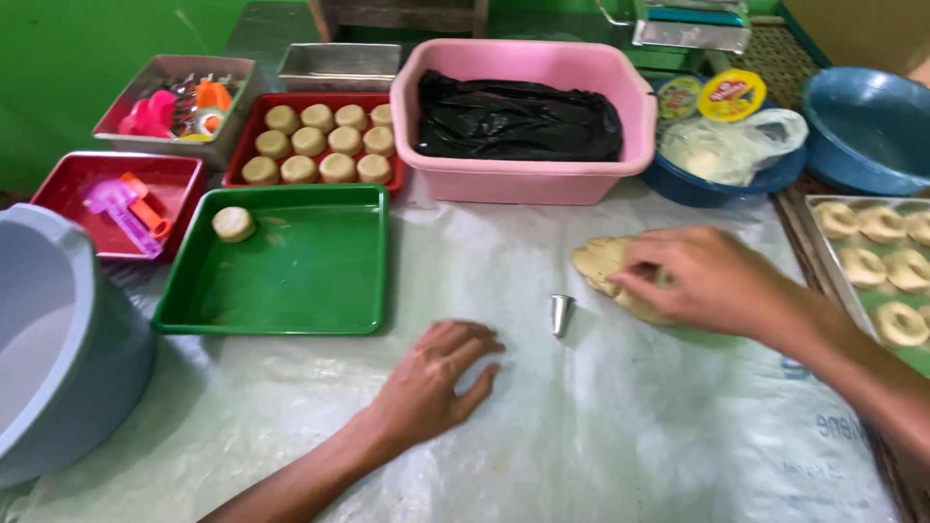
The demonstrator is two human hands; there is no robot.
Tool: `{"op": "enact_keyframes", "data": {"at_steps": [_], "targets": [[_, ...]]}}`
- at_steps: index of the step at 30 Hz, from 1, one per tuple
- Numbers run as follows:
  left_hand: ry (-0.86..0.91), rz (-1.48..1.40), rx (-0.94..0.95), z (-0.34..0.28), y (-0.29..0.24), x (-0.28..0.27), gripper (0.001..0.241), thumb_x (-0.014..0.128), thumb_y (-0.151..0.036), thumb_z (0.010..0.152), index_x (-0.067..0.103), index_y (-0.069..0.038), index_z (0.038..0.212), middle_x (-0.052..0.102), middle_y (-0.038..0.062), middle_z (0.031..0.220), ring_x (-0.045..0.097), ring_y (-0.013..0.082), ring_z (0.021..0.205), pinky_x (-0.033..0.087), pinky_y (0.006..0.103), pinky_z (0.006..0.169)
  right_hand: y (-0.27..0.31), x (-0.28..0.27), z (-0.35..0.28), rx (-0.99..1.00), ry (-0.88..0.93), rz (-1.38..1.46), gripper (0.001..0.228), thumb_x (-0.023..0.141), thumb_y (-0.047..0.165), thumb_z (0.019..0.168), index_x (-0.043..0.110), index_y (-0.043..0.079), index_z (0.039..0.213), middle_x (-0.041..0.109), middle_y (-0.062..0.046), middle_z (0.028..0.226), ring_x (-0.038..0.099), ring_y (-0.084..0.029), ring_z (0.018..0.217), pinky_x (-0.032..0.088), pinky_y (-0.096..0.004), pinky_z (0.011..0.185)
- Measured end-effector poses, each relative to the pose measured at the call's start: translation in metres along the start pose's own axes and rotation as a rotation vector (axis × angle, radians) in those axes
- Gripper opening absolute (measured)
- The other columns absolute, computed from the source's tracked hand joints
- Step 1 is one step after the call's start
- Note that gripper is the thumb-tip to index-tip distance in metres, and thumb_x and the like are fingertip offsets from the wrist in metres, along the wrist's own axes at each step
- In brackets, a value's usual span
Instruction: Shaping balls of dough into donuts by punching a hole in the center with a small metal tool and placing them on a tray.
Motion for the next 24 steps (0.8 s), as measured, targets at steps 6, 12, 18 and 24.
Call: {"op": "enact_keyframes", "data": {"at_steps": [6,12,18,24], "targets": [[-0.285,0.278,-0.011,0.002,0.032,-0.022,0.024,0.068,-0.022,0.091,0.070,-0.010,0.111,0.067,0.013,0.116,0.062,0.0328,0.121,0.041,0.0514,0.109,0.082,0.027,0.061,-0.281,0.042,0.048,0.020,0.063,0.037,0.089,0.064,0.019,0.079,0.074,0.002,0.084,0.075,-0.021,0.084,0.058,-0.041,0.072],[-0.306,0.275,-0.147,-0.001,0.067,-0.017,0.028,0.072,-0.024,0.086,0.070,-0.006,0.108,0.069,0.015,0.113,0.062,0.0319,0.120,0.039,0.0517,0.111,0.149,0.054,0.121,-0.525,-0.206,0.117,0.023,0.065,0.037,0.093,0.062,0.019,0.079,0.067,0.001,0.074,0.072,-0.023,0.075,0.056,-0.043,0.062],[-0.260,0.338,-0.359,-0.010,0.085,0.002,0.053,0.066,-0.034,0.087,0.066,-0.001,0.129,0.063,0.025,0.132,0.048,0.0391,0.137,0.025,0.0624,0.117,0.211,0.059,0.160,-0.579,-0.205,0.188,0.025,0.062,0.037,0.094,0.065,0.015,0.083,0.066,-0.009,0.077,0.071,-0.035,0.078,0.056,-0.050,0.067],[-0.123,0.436,-0.347,-0.006,0.071,-0.006,0.048,0.067,-0.046,0.081,0.073,-0.009,0.112,0.069,0.019,0.108,0.062,0.0345,0.116,0.037,0.0584,0.111,0.262,0.086,0.227,-0.572,-0.198,0.211,0.017,0.064,0.034,0.090,0.068,0.017,0.088,0.070,-0.006,0.090,0.072,-0.035,0.088,0.058,-0.051,0.073]]}}
Point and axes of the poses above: each hand's wrist, its own z-axis towards the middle knuckle, its own x-axis out of the palm, y = z × x, the point moved 2 cm from there along z, towards the middle knuckle
